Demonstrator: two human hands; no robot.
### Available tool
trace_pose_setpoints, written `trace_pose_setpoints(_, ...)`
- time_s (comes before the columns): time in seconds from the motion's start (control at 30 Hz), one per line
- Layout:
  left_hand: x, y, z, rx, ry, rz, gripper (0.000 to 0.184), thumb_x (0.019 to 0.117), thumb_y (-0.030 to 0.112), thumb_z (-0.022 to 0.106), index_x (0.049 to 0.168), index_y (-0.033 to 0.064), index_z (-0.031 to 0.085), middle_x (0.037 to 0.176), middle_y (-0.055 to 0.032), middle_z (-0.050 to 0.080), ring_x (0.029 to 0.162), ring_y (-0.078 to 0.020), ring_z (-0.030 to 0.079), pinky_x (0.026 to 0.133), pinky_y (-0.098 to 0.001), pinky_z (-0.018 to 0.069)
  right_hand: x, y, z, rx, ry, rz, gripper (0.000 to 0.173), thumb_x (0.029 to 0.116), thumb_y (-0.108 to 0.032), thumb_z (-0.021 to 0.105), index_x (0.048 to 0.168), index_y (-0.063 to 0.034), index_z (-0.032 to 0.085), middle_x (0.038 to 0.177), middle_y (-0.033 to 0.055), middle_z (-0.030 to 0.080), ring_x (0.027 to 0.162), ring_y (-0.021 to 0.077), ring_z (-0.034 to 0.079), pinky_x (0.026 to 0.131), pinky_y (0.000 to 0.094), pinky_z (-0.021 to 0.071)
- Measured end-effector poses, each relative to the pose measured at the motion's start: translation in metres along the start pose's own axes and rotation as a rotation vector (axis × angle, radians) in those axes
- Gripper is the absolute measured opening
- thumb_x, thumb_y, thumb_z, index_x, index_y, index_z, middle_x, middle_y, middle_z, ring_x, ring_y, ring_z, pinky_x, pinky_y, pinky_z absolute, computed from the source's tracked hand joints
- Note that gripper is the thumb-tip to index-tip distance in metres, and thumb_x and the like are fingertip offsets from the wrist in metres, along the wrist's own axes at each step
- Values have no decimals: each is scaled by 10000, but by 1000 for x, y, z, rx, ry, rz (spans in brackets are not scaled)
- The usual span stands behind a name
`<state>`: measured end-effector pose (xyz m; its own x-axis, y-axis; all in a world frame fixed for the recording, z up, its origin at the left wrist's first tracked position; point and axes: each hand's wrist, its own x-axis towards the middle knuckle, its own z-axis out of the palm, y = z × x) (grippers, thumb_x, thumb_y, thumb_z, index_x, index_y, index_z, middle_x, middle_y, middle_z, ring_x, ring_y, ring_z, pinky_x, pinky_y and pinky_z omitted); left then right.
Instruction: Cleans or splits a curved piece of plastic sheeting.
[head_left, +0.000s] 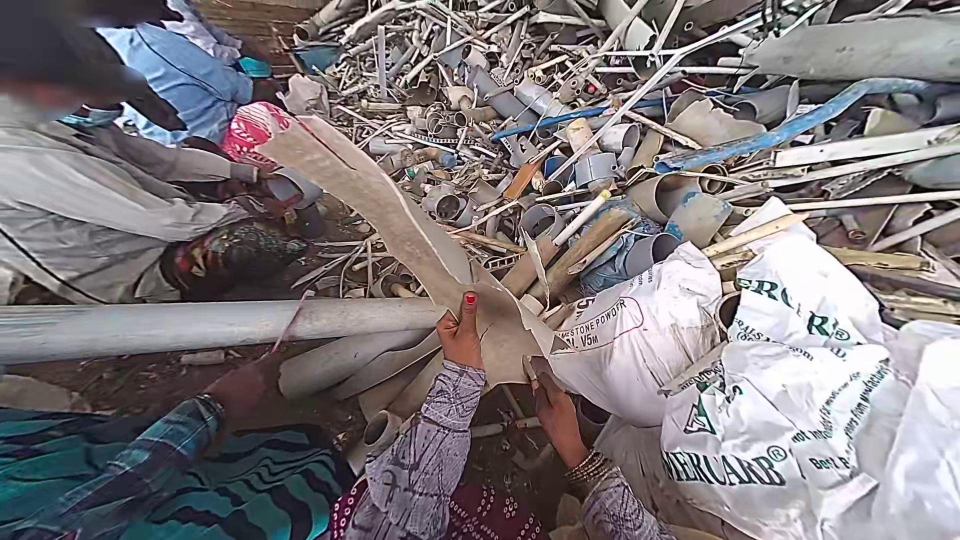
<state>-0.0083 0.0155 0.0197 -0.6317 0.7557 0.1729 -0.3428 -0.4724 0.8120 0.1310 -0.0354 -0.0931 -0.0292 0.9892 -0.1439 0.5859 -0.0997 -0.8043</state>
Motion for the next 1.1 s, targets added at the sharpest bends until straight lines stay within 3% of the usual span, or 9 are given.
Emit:
trace_pose_setpoints(0.13, -7, 1, 2, -13, -14, -68, 227, 1003, -62, 486, 834, 35, 602, 723, 114, 664, 728, 64, 647, 752, -159, 555, -15, -42, 1, -88, 96, -240, 303, 1048, -146, 452, 1061, 72, 662, 673, 184, 610, 639, 363, 638, 595, 543, 486)
trace_pose_setpoints(0.23, 3, 6, -3, 12, -23, -84, 226, 1012, -46, 496, 831, 25, 611, 706, 100, 667, 705, 57, 652, 728, -161, 560, -6, -30, -22, -335, 3, 20, 355, 1109, -195, 400, 1233, 54, 620, 937, 295, 695, 940, 492, 687, 819, 630, 501)
trace_pose_setpoints(0.37, 26, 25, -11, 119, 92, -248, 218, 1060, 73, 507, 905, -54, 594, 747, 8, 620, 693, 24, 612, 703, -169, 529, -7, -9, -33, -371, 686, -539, 376, 963, -213, 511, 988, 128, 668, 839, 271, 665, 654, 394, 678, 530, 484, 516)
trace_pose_setpoints(0.43, 31, 32, -14, 190, 133, -367, 292, 1078, 156, 492, 1057, -118, 591, 903, -98, 612, 801, -36, 587, 781, -210, 497, 2, -15, -50, -361, 623, -610, 546, 959, -363, 561, 1111, 153, 656, 1095, 348, 657, 893, 491, 687, 664, 561, 545)
trace_pose_setpoints(0.6, 38, 40, -23, 147, 51, -557, 430, 1108, 254, 412, 1361, -87, 483, 1302, -237, 562, 1117, -205, 588, 974, -358, 480, 22, -11, -62, -363, 387, -640, 311, 962, -164, 590, 982, 121, 714, 793, 288, 672, 747, 496, 683, 640, 614, 517)
trace_pose_setpoints(0.7, 34, 43, -24, -102, -109, -655, 536, 1122, 406, 214, 1498, 49, 347, 1386, -156, 523, 1200, -197, 570, 971, -364, 494, 15, -22, -57, -335, 396, -585, 296, 967, -139, 586, 952, 123, 724, 774, 295, 672, 726, 493, 686, 638, 636, 504)
trace_pose_setpoints(0.83, 24, 32, -22, -351, -110, -538, 462, 1119, 401, 178, 1341, 116, 466, 1073, -35, 658, 978, -99, 667, 825, -317, 573, 3, -45, -41, -289, 538, -650, 287, 937, -149, 607, 905, 105, 736, 727, 248, 678, 655, 412, 691, 595, 540, 532)
trace_pose_setpoints(1.0, 40, 28, -35, -409, -61, -331, 397, 1118, 249, 153, 1161, 118, 526, 870, 47, 683, 829, -20, 682, 753, -237, 580, -6, -67, -50, 190, 259, -397, 412, 1027, -137, 461, 1333, 138, 444, 900, 12, 552, 745, -35, 508, 692, 150, 435)
trace_pose_setpoints(1.1, 41, 34, -36, -335, -51, -355, 358, 1109, 232, 183, 1170, 108, 513, 885, 31, 665, 835, -31, 675, 749, -246, 577, -14, -80, -71, 139, 119, -364, 431, 926, 36, 397, 1328, 171, 475, 1181, 222, 579, 1001, 172, 557, 858, 294, 452)
